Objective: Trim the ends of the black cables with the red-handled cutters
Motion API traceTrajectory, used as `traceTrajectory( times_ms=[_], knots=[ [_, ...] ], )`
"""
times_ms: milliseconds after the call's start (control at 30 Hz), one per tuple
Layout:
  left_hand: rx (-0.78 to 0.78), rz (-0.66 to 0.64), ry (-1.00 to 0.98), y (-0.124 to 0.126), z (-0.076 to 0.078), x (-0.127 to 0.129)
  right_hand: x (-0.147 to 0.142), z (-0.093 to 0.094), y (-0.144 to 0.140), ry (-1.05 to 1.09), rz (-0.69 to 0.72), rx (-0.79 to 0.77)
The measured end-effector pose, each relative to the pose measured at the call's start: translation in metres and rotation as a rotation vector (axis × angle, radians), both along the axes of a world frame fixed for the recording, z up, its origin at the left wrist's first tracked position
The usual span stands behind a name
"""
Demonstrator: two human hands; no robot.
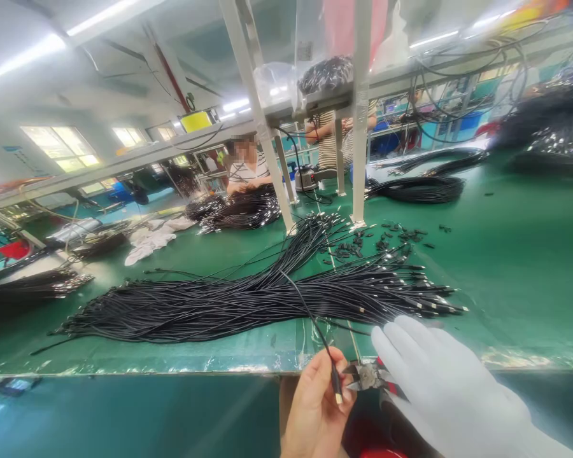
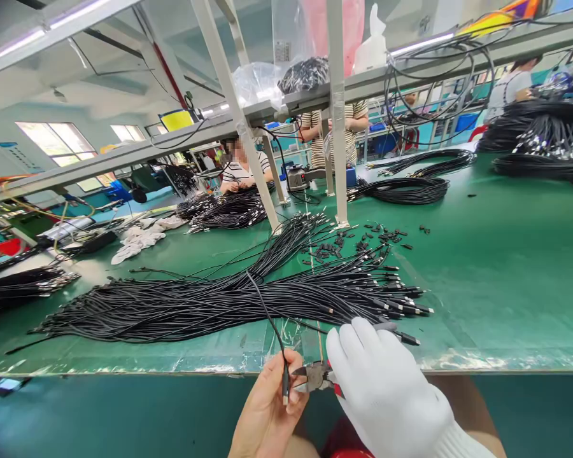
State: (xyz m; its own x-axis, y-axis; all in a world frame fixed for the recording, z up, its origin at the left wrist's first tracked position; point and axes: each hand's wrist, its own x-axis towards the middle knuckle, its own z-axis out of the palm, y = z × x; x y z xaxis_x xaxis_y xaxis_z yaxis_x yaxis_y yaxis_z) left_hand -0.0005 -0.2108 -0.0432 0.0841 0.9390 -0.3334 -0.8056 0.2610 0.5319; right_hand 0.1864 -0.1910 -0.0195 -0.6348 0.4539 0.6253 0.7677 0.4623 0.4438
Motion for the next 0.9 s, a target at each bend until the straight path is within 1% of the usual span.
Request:
traceTrajectory(
  times_ms=[100,200,333,433,533,600,667,800,900],
  knots=[
    [-0.012,0.008,0.036,-0.001,-0.003,0.001,-0.002,0.002,0.001,-0.012,0.004,0.007],
    [-0.028,0.019,0.102,-0.003,-0.001,0.001,-0.002,0.001,0.002,0.012,0.028,-0.005],
    [-0.018,0.068,0.251,-0.006,0.008,0.004,-0.002,0.003,0.000,0.054,0.006,-0.082],
    [-0.014,0.082,0.330,-0.008,0.018,0.007,-0.003,0.009,-0.002,-0.007,-0.034,-0.131],
    [-0.010,0.112,0.407,-0.010,0.023,0.009,-0.004,0.017,-0.003,-0.041,-0.066,-0.123],
    [-0.009,0.129,0.465,-0.011,0.021,0.009,-0.004,0.019,-0.003,-0.059,-0.081,-0.109],
    [-0.012,0.123,0.517,-0.012,0.016,0.008,-0.003,0.017,-0.002,-0.074,-0.087,-0.099],
    [0.027,0.119,0.624,-0.013,0.003,0.004,-0.001,0.005,0.002,-0.019,-0.068,-0.065],
    [0.053,0.119,0.657,-0.012,-0.001,0.003,0.000,-0.002,0.005,0.028,-0.029,-0.063]
  ],
)
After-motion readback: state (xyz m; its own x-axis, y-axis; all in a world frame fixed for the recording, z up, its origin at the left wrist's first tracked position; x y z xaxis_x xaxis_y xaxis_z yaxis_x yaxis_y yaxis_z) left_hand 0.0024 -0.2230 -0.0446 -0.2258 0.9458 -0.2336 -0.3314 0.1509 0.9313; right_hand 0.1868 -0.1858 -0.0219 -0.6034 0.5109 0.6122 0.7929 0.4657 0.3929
